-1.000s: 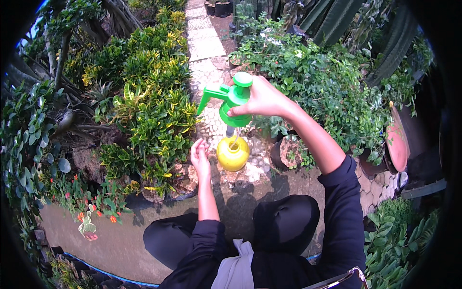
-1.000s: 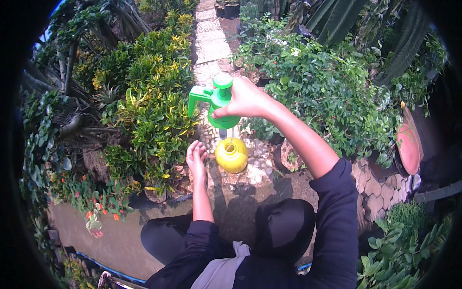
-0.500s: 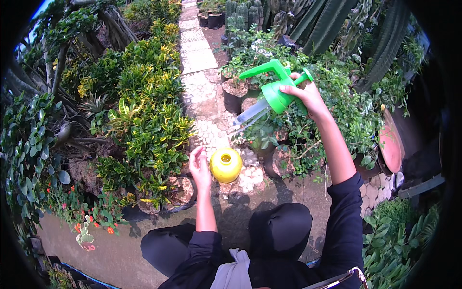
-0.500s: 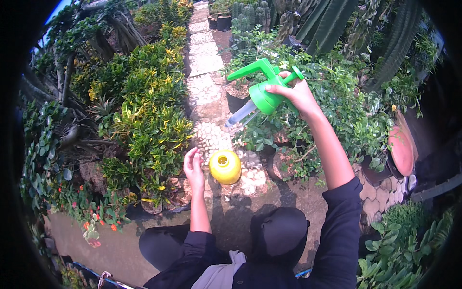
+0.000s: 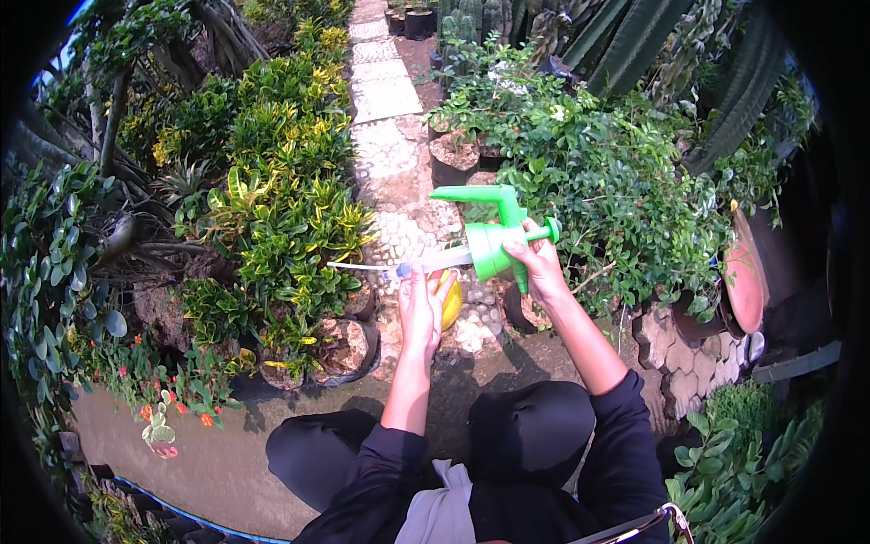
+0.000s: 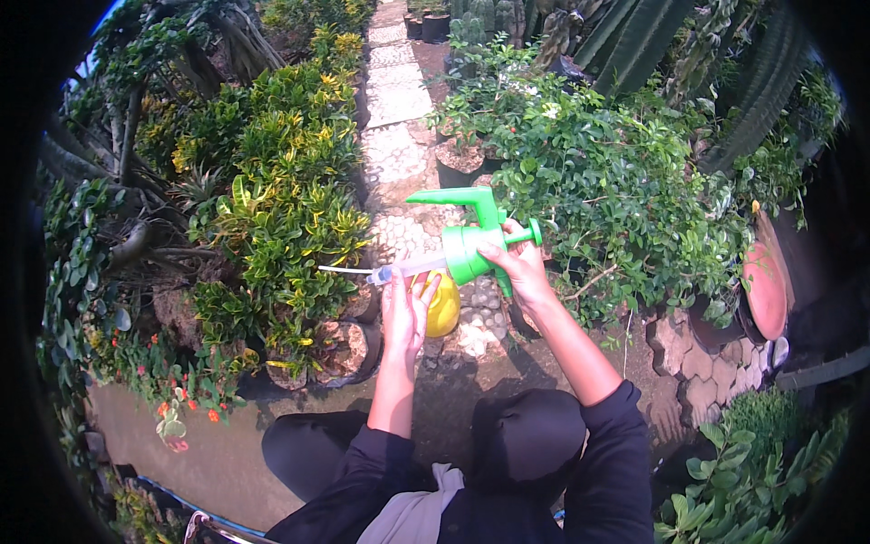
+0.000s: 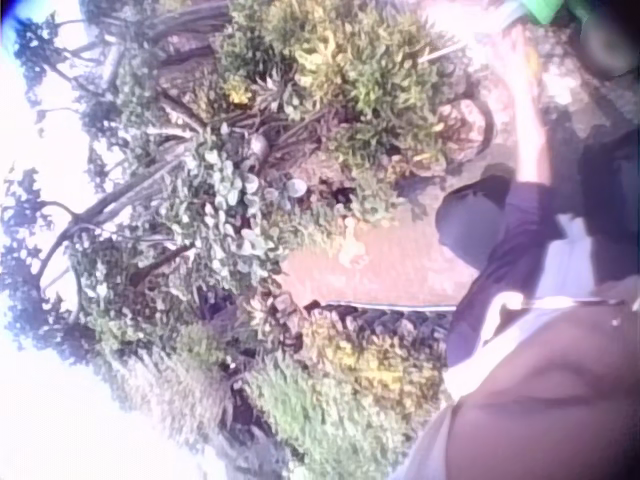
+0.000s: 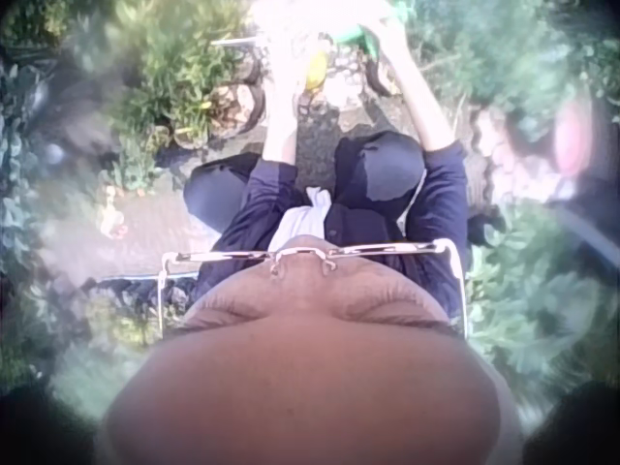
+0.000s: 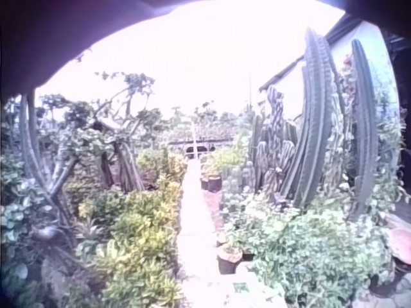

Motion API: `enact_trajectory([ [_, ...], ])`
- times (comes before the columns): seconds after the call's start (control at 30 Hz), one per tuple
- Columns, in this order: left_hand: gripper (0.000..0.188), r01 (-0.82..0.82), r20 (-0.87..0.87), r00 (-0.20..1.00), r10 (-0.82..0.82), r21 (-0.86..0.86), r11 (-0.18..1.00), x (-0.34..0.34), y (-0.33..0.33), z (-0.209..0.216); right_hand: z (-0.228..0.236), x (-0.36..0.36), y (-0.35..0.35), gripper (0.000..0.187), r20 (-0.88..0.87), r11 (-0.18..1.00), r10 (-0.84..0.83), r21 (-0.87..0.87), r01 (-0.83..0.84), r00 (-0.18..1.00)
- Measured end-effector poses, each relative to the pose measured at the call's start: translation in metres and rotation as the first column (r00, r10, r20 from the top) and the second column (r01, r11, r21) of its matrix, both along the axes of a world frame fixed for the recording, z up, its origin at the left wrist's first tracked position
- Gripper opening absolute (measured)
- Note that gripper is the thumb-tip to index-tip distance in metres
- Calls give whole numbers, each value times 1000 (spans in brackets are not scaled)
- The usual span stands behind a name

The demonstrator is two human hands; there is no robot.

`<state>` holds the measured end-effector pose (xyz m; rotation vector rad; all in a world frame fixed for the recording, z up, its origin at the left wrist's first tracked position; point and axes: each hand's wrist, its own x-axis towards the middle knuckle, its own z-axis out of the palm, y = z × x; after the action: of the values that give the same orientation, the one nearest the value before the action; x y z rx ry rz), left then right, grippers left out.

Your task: The person assembles a yellow garden sprayer by attaching the green pump head to the bottle, inserting the pump rod, and tightening the assembly. The person then pumps the handle to pressurize the sprayer.

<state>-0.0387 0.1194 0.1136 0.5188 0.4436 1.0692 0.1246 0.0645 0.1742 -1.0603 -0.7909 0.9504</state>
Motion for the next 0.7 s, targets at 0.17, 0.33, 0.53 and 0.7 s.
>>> enact_trajectory([
  [0.17,37,-20,149,988,39,-129,991,1,13,-5,-13,0,-20,49,-150,981,-15,-195,-15,989],
  [0.33,34,21,150,989,-2,-127,992,7,18,-12,-9,18,-44,37,268,936,-102,-299,184,958],
  [0.53,33,105,106,990,-93,-114,988,15,7,-4,-4,8,-41,19,73,939,-321,-102,328,944],
  [0.7,35,112,103,990,-96,-169,979,15,4,-9,-10,17,-44,19,204,863,-499,21,506,842],
])
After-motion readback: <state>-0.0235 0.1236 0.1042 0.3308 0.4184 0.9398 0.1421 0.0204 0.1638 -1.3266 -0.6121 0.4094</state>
